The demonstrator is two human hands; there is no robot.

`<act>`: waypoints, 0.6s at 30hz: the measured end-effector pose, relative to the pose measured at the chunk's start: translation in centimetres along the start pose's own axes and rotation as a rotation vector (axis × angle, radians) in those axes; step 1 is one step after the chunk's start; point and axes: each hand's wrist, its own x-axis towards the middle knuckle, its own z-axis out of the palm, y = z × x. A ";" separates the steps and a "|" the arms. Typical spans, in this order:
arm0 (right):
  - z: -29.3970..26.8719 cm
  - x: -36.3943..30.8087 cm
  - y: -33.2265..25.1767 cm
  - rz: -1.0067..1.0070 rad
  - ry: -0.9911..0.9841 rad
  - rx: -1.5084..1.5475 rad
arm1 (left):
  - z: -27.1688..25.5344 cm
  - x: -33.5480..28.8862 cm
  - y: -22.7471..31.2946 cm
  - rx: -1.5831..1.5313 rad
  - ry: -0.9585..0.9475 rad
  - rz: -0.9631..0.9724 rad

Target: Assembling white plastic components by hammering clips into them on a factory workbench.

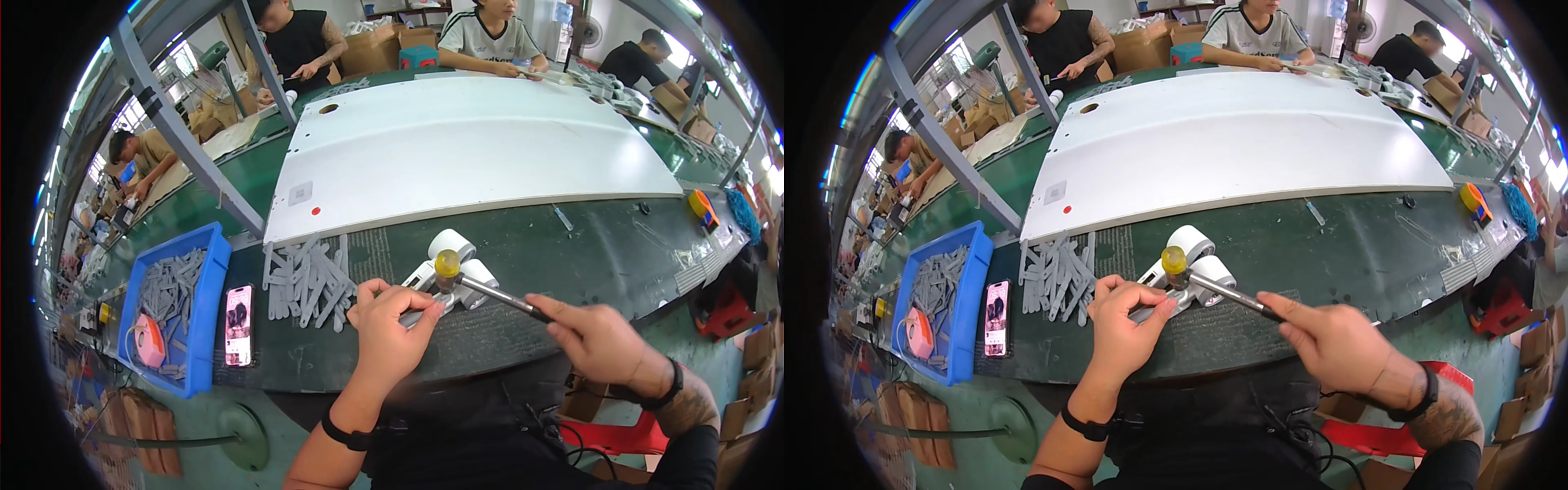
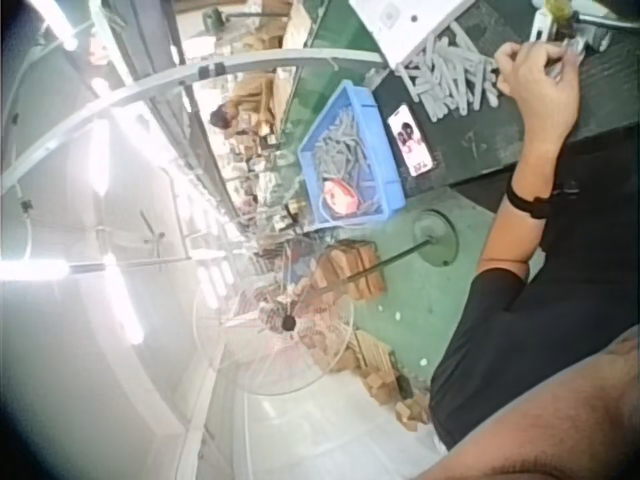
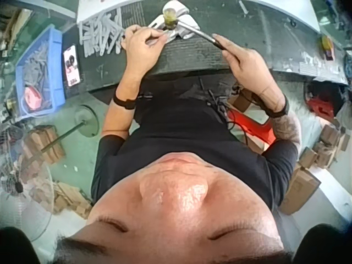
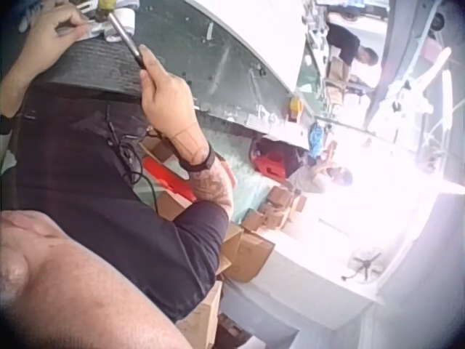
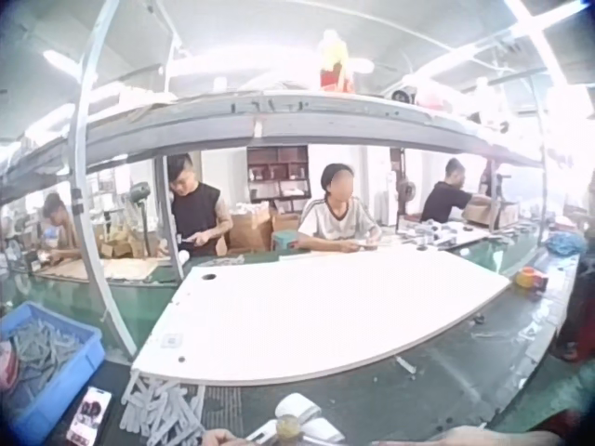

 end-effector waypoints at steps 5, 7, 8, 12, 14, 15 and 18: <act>-2.5 0.1 -3.1 0.008 0.111 0.033 | 0.1 -0.2 -0.5 -0.042 0.007 -0.020; -2.0 -0.2 -3.1 0.036 0.181 0.105 | 0.2 -0.3 -0.5 -0.051 0.018 -0.019; -0.1 -0.3 0.2 -0.178 0.248 0.058 | 0.5 0.0 -0.1 -0.071 0.018 0.000; 0.1 -0.3 -1.0 0.035 -0.043 -0.008 | -0.4 -0.6 -0.2 0.001 -0.047 -0.036; -0.3 -0.1 -1.3 0.089 -0.077 -0.031 | -0.5 -1.0 -0.2 0.115 0.050 0.066; -0.3 -0.2 -1.1 0.090 -0.063 -0.030 | -0.9 -1.3 -0.2 0.116 0.047 0.073; -0.8 0.0 -1.0 0.085 -0.032 -0.002 | -2.7 -2.1 -0.8 0.240 0.049 0.038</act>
